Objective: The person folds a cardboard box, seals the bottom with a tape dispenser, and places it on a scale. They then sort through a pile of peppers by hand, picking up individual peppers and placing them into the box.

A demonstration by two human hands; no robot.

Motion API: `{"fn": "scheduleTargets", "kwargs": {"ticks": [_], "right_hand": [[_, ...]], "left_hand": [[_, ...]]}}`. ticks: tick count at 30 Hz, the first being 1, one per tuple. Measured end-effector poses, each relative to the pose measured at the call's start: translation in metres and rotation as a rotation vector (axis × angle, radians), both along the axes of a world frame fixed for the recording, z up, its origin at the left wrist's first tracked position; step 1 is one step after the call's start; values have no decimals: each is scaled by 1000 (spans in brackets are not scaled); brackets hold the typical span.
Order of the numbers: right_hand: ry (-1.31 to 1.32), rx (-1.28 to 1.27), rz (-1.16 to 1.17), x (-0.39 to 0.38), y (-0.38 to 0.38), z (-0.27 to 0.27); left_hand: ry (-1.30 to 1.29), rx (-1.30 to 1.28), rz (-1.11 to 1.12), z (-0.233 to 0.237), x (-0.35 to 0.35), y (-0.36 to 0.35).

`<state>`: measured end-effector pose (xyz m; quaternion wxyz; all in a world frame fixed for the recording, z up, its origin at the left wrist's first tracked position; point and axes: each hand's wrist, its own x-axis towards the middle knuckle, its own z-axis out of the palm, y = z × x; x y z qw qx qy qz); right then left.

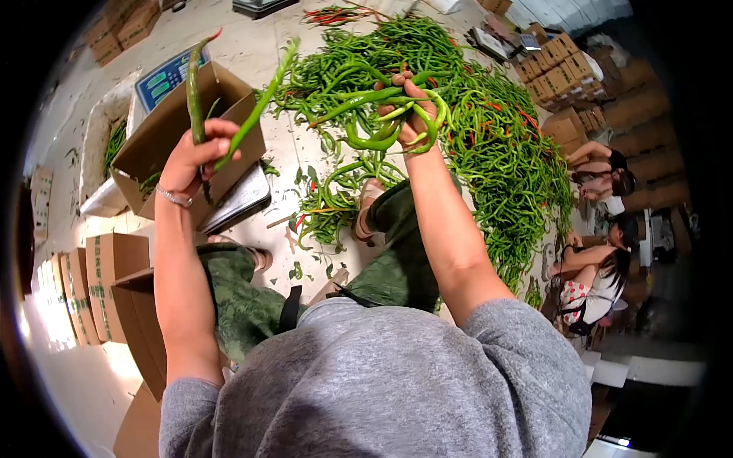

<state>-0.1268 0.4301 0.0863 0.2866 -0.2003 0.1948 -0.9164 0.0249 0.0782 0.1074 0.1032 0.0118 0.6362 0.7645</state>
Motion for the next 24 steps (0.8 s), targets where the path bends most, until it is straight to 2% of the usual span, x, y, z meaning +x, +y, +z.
{"fn": "scheduleTargets", "kwargs": {"ticks": [2,4,8,10,14,18,21,24], "right_hand": [[-61,-98,26,8,6,11],[-8,-128,17,17,9,24],[56,-217,-26,39,-1,47],[109,-231,-25,46,-5,53],[144,-265,25,52,-19,58],[189,-171,-12,55,-40,52],[233,-156,7,60,-59,51],[247,-54,5,64,-73,49]], "left_hand": [[1,-198,-119,4,3,3],[-48,-192,-198,8,7,8],[-59,-27,-98,-7,1,26],[-94,143,-48,-20,-2,39],[-99,462,-159,-27,-3,70],[-83,575,-310,-24,4,90],[-133,590,-263,-28,3,92],[-202,727,-164,-43,-3,92]]}}
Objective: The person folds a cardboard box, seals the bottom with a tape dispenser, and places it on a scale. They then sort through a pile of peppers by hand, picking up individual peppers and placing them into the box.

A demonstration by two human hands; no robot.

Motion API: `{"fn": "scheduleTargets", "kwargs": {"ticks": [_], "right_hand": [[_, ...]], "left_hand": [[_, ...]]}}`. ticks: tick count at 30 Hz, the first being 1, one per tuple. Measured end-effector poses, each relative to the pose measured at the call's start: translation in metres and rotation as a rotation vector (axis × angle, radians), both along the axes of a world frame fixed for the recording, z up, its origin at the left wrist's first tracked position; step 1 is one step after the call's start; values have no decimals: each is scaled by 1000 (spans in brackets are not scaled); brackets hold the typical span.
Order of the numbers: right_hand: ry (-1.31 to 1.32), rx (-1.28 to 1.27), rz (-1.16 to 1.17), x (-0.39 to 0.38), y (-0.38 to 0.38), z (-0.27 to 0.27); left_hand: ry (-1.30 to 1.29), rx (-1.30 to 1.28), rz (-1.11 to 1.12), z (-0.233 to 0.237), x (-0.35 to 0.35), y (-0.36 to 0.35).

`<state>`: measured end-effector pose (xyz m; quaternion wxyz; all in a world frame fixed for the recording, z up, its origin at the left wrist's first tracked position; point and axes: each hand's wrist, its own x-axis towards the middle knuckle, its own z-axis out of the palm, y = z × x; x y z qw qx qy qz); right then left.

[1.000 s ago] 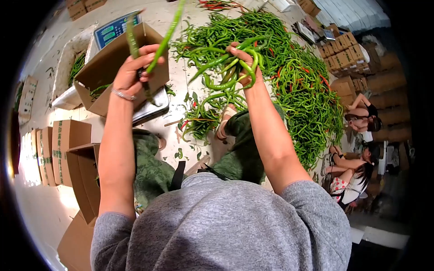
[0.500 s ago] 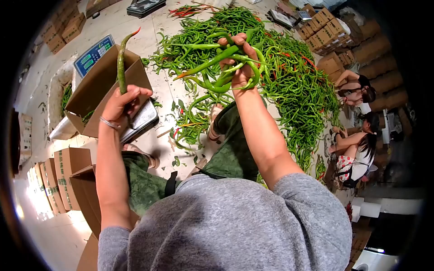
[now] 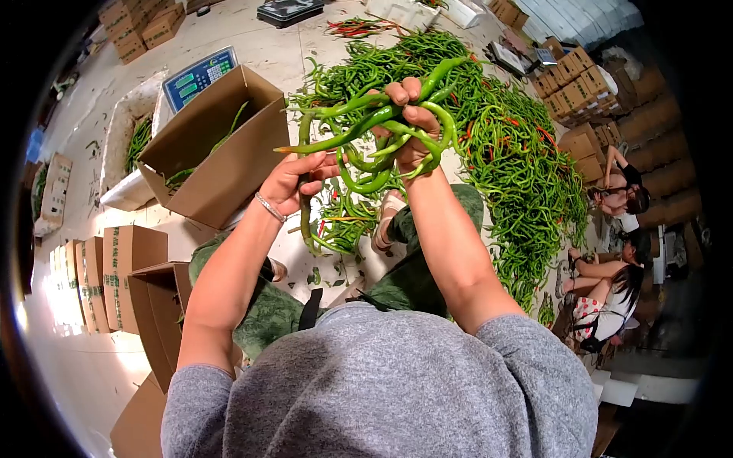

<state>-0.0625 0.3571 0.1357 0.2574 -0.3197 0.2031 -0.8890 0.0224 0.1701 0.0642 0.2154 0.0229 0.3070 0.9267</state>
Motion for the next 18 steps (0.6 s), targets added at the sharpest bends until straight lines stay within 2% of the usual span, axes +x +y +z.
{"fn": "scheduleTargets", "kwargs": {"ticks": [5,9,12,14,16,18], "right_hand": [[-3,31,-30,2,-19,-7],[-26,31,8,5,-27,-13],[-11,47,6,3,-26,-15],[9,61,29,-5,-21,-18],[13,119,-62,-7,-15,-17],[48,141,-94,-12,-9,-20]], "left_hand": [[-79,-68,139,-5,0,2],[-143,-16,12,-9,-5,0],[-88,-199,33,3,1,0],[-41,-230,150,4,1,0],[-56,-332,313,10,-1,-4],[61,-321,433,11,-6,-12]]}}
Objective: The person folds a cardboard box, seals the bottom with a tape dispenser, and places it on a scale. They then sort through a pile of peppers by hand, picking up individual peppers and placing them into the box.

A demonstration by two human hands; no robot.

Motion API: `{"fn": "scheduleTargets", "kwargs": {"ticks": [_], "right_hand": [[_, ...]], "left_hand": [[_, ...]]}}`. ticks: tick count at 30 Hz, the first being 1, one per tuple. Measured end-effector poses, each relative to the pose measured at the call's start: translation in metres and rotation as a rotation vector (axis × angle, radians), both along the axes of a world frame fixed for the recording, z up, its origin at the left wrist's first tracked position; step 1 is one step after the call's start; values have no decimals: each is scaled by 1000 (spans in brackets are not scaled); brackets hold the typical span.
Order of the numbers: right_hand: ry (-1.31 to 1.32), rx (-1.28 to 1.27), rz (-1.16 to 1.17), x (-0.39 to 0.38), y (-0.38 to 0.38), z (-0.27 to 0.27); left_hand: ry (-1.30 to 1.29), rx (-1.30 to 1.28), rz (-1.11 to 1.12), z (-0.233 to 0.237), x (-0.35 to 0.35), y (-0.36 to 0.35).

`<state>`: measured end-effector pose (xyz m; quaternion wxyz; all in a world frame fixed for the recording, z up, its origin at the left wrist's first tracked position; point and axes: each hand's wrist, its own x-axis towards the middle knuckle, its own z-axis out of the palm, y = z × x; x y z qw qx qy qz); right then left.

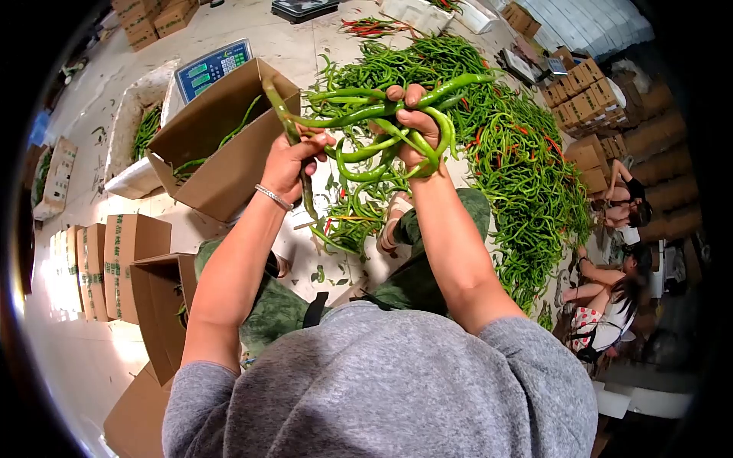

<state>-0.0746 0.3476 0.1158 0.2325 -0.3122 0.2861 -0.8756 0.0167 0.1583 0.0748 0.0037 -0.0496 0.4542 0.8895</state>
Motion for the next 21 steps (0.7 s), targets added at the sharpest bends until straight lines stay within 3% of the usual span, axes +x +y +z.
{"fn": "scheduleTargets", "kwargs": {"ticks": [3,10,15,19,21], "right_hand": [[32,84,-29,2,1,-2],[0,189,-116,9,-5,7],[56,232,-148,7,-11,13],[35,233,-122,-3,-20,24],[-12,212,-124,-14,-30,25]], "left_hand": [[62,30,99,5,2,-5],[86,-12,90,3,2,-9],[26,95,39,-7,1,-15],[-107,144,388,-10,-1,-24],[49,44,572,4,1,-40]]}}
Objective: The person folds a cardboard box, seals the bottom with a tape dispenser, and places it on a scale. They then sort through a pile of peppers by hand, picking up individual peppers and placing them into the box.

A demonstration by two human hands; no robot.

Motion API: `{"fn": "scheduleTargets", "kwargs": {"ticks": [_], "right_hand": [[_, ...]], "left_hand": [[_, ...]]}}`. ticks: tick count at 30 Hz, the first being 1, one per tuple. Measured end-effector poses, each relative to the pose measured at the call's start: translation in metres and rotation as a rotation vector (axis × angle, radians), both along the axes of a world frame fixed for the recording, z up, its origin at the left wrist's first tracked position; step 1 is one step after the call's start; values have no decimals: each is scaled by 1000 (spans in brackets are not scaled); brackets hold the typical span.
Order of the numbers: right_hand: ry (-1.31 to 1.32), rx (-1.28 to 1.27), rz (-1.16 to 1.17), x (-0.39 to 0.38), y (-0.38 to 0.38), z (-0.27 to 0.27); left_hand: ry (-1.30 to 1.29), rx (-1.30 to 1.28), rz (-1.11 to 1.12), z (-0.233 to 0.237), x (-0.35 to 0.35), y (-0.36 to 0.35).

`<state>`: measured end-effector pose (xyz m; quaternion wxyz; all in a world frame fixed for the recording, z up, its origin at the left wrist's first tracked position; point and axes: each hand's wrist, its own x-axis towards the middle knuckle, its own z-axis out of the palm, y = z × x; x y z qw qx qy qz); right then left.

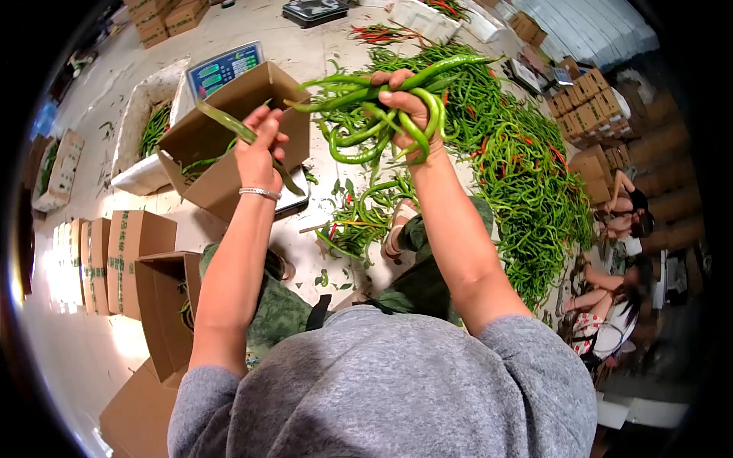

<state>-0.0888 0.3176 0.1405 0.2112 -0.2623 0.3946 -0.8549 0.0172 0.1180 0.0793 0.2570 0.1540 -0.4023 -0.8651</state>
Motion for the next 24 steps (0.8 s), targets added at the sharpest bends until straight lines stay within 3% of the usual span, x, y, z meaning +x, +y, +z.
{"fn": "scheduleTargets", "kwargs": {"ticks": [3,6,8,13,15,17,18,19,21,24], "right_hand": [[-141,-98,4,-16,-31,4],[-232,-154,128,-41,-74,6],[-282,-58,-25,-43,-116,10],[-428,95,107,-44,-203,-1],[-433,198,102,-45,-230,-23],[-604,234,388,-57,-257,-59],[-833,400,241,-45,-264,-62],[-806,621,219,-31,-265,-58],[-821,646,223,-53,-271,-112],[-882,590,-88,-50,-274,-120]], "left_hand": [[152,-241,362,32,9,-47],[54,-373,772,34,21,-106],[27,-341,923,31,29,-128],[38,-356,942,19,31,-149],[99,-294,832,15,30,-152],[140,-247,773,18,29,-152],[162,-211,715,20,29,-151],[193,-131,635,23,31,-149],[245,17,531,23,33,-150],[422,219,356,9,35,-158]]}}
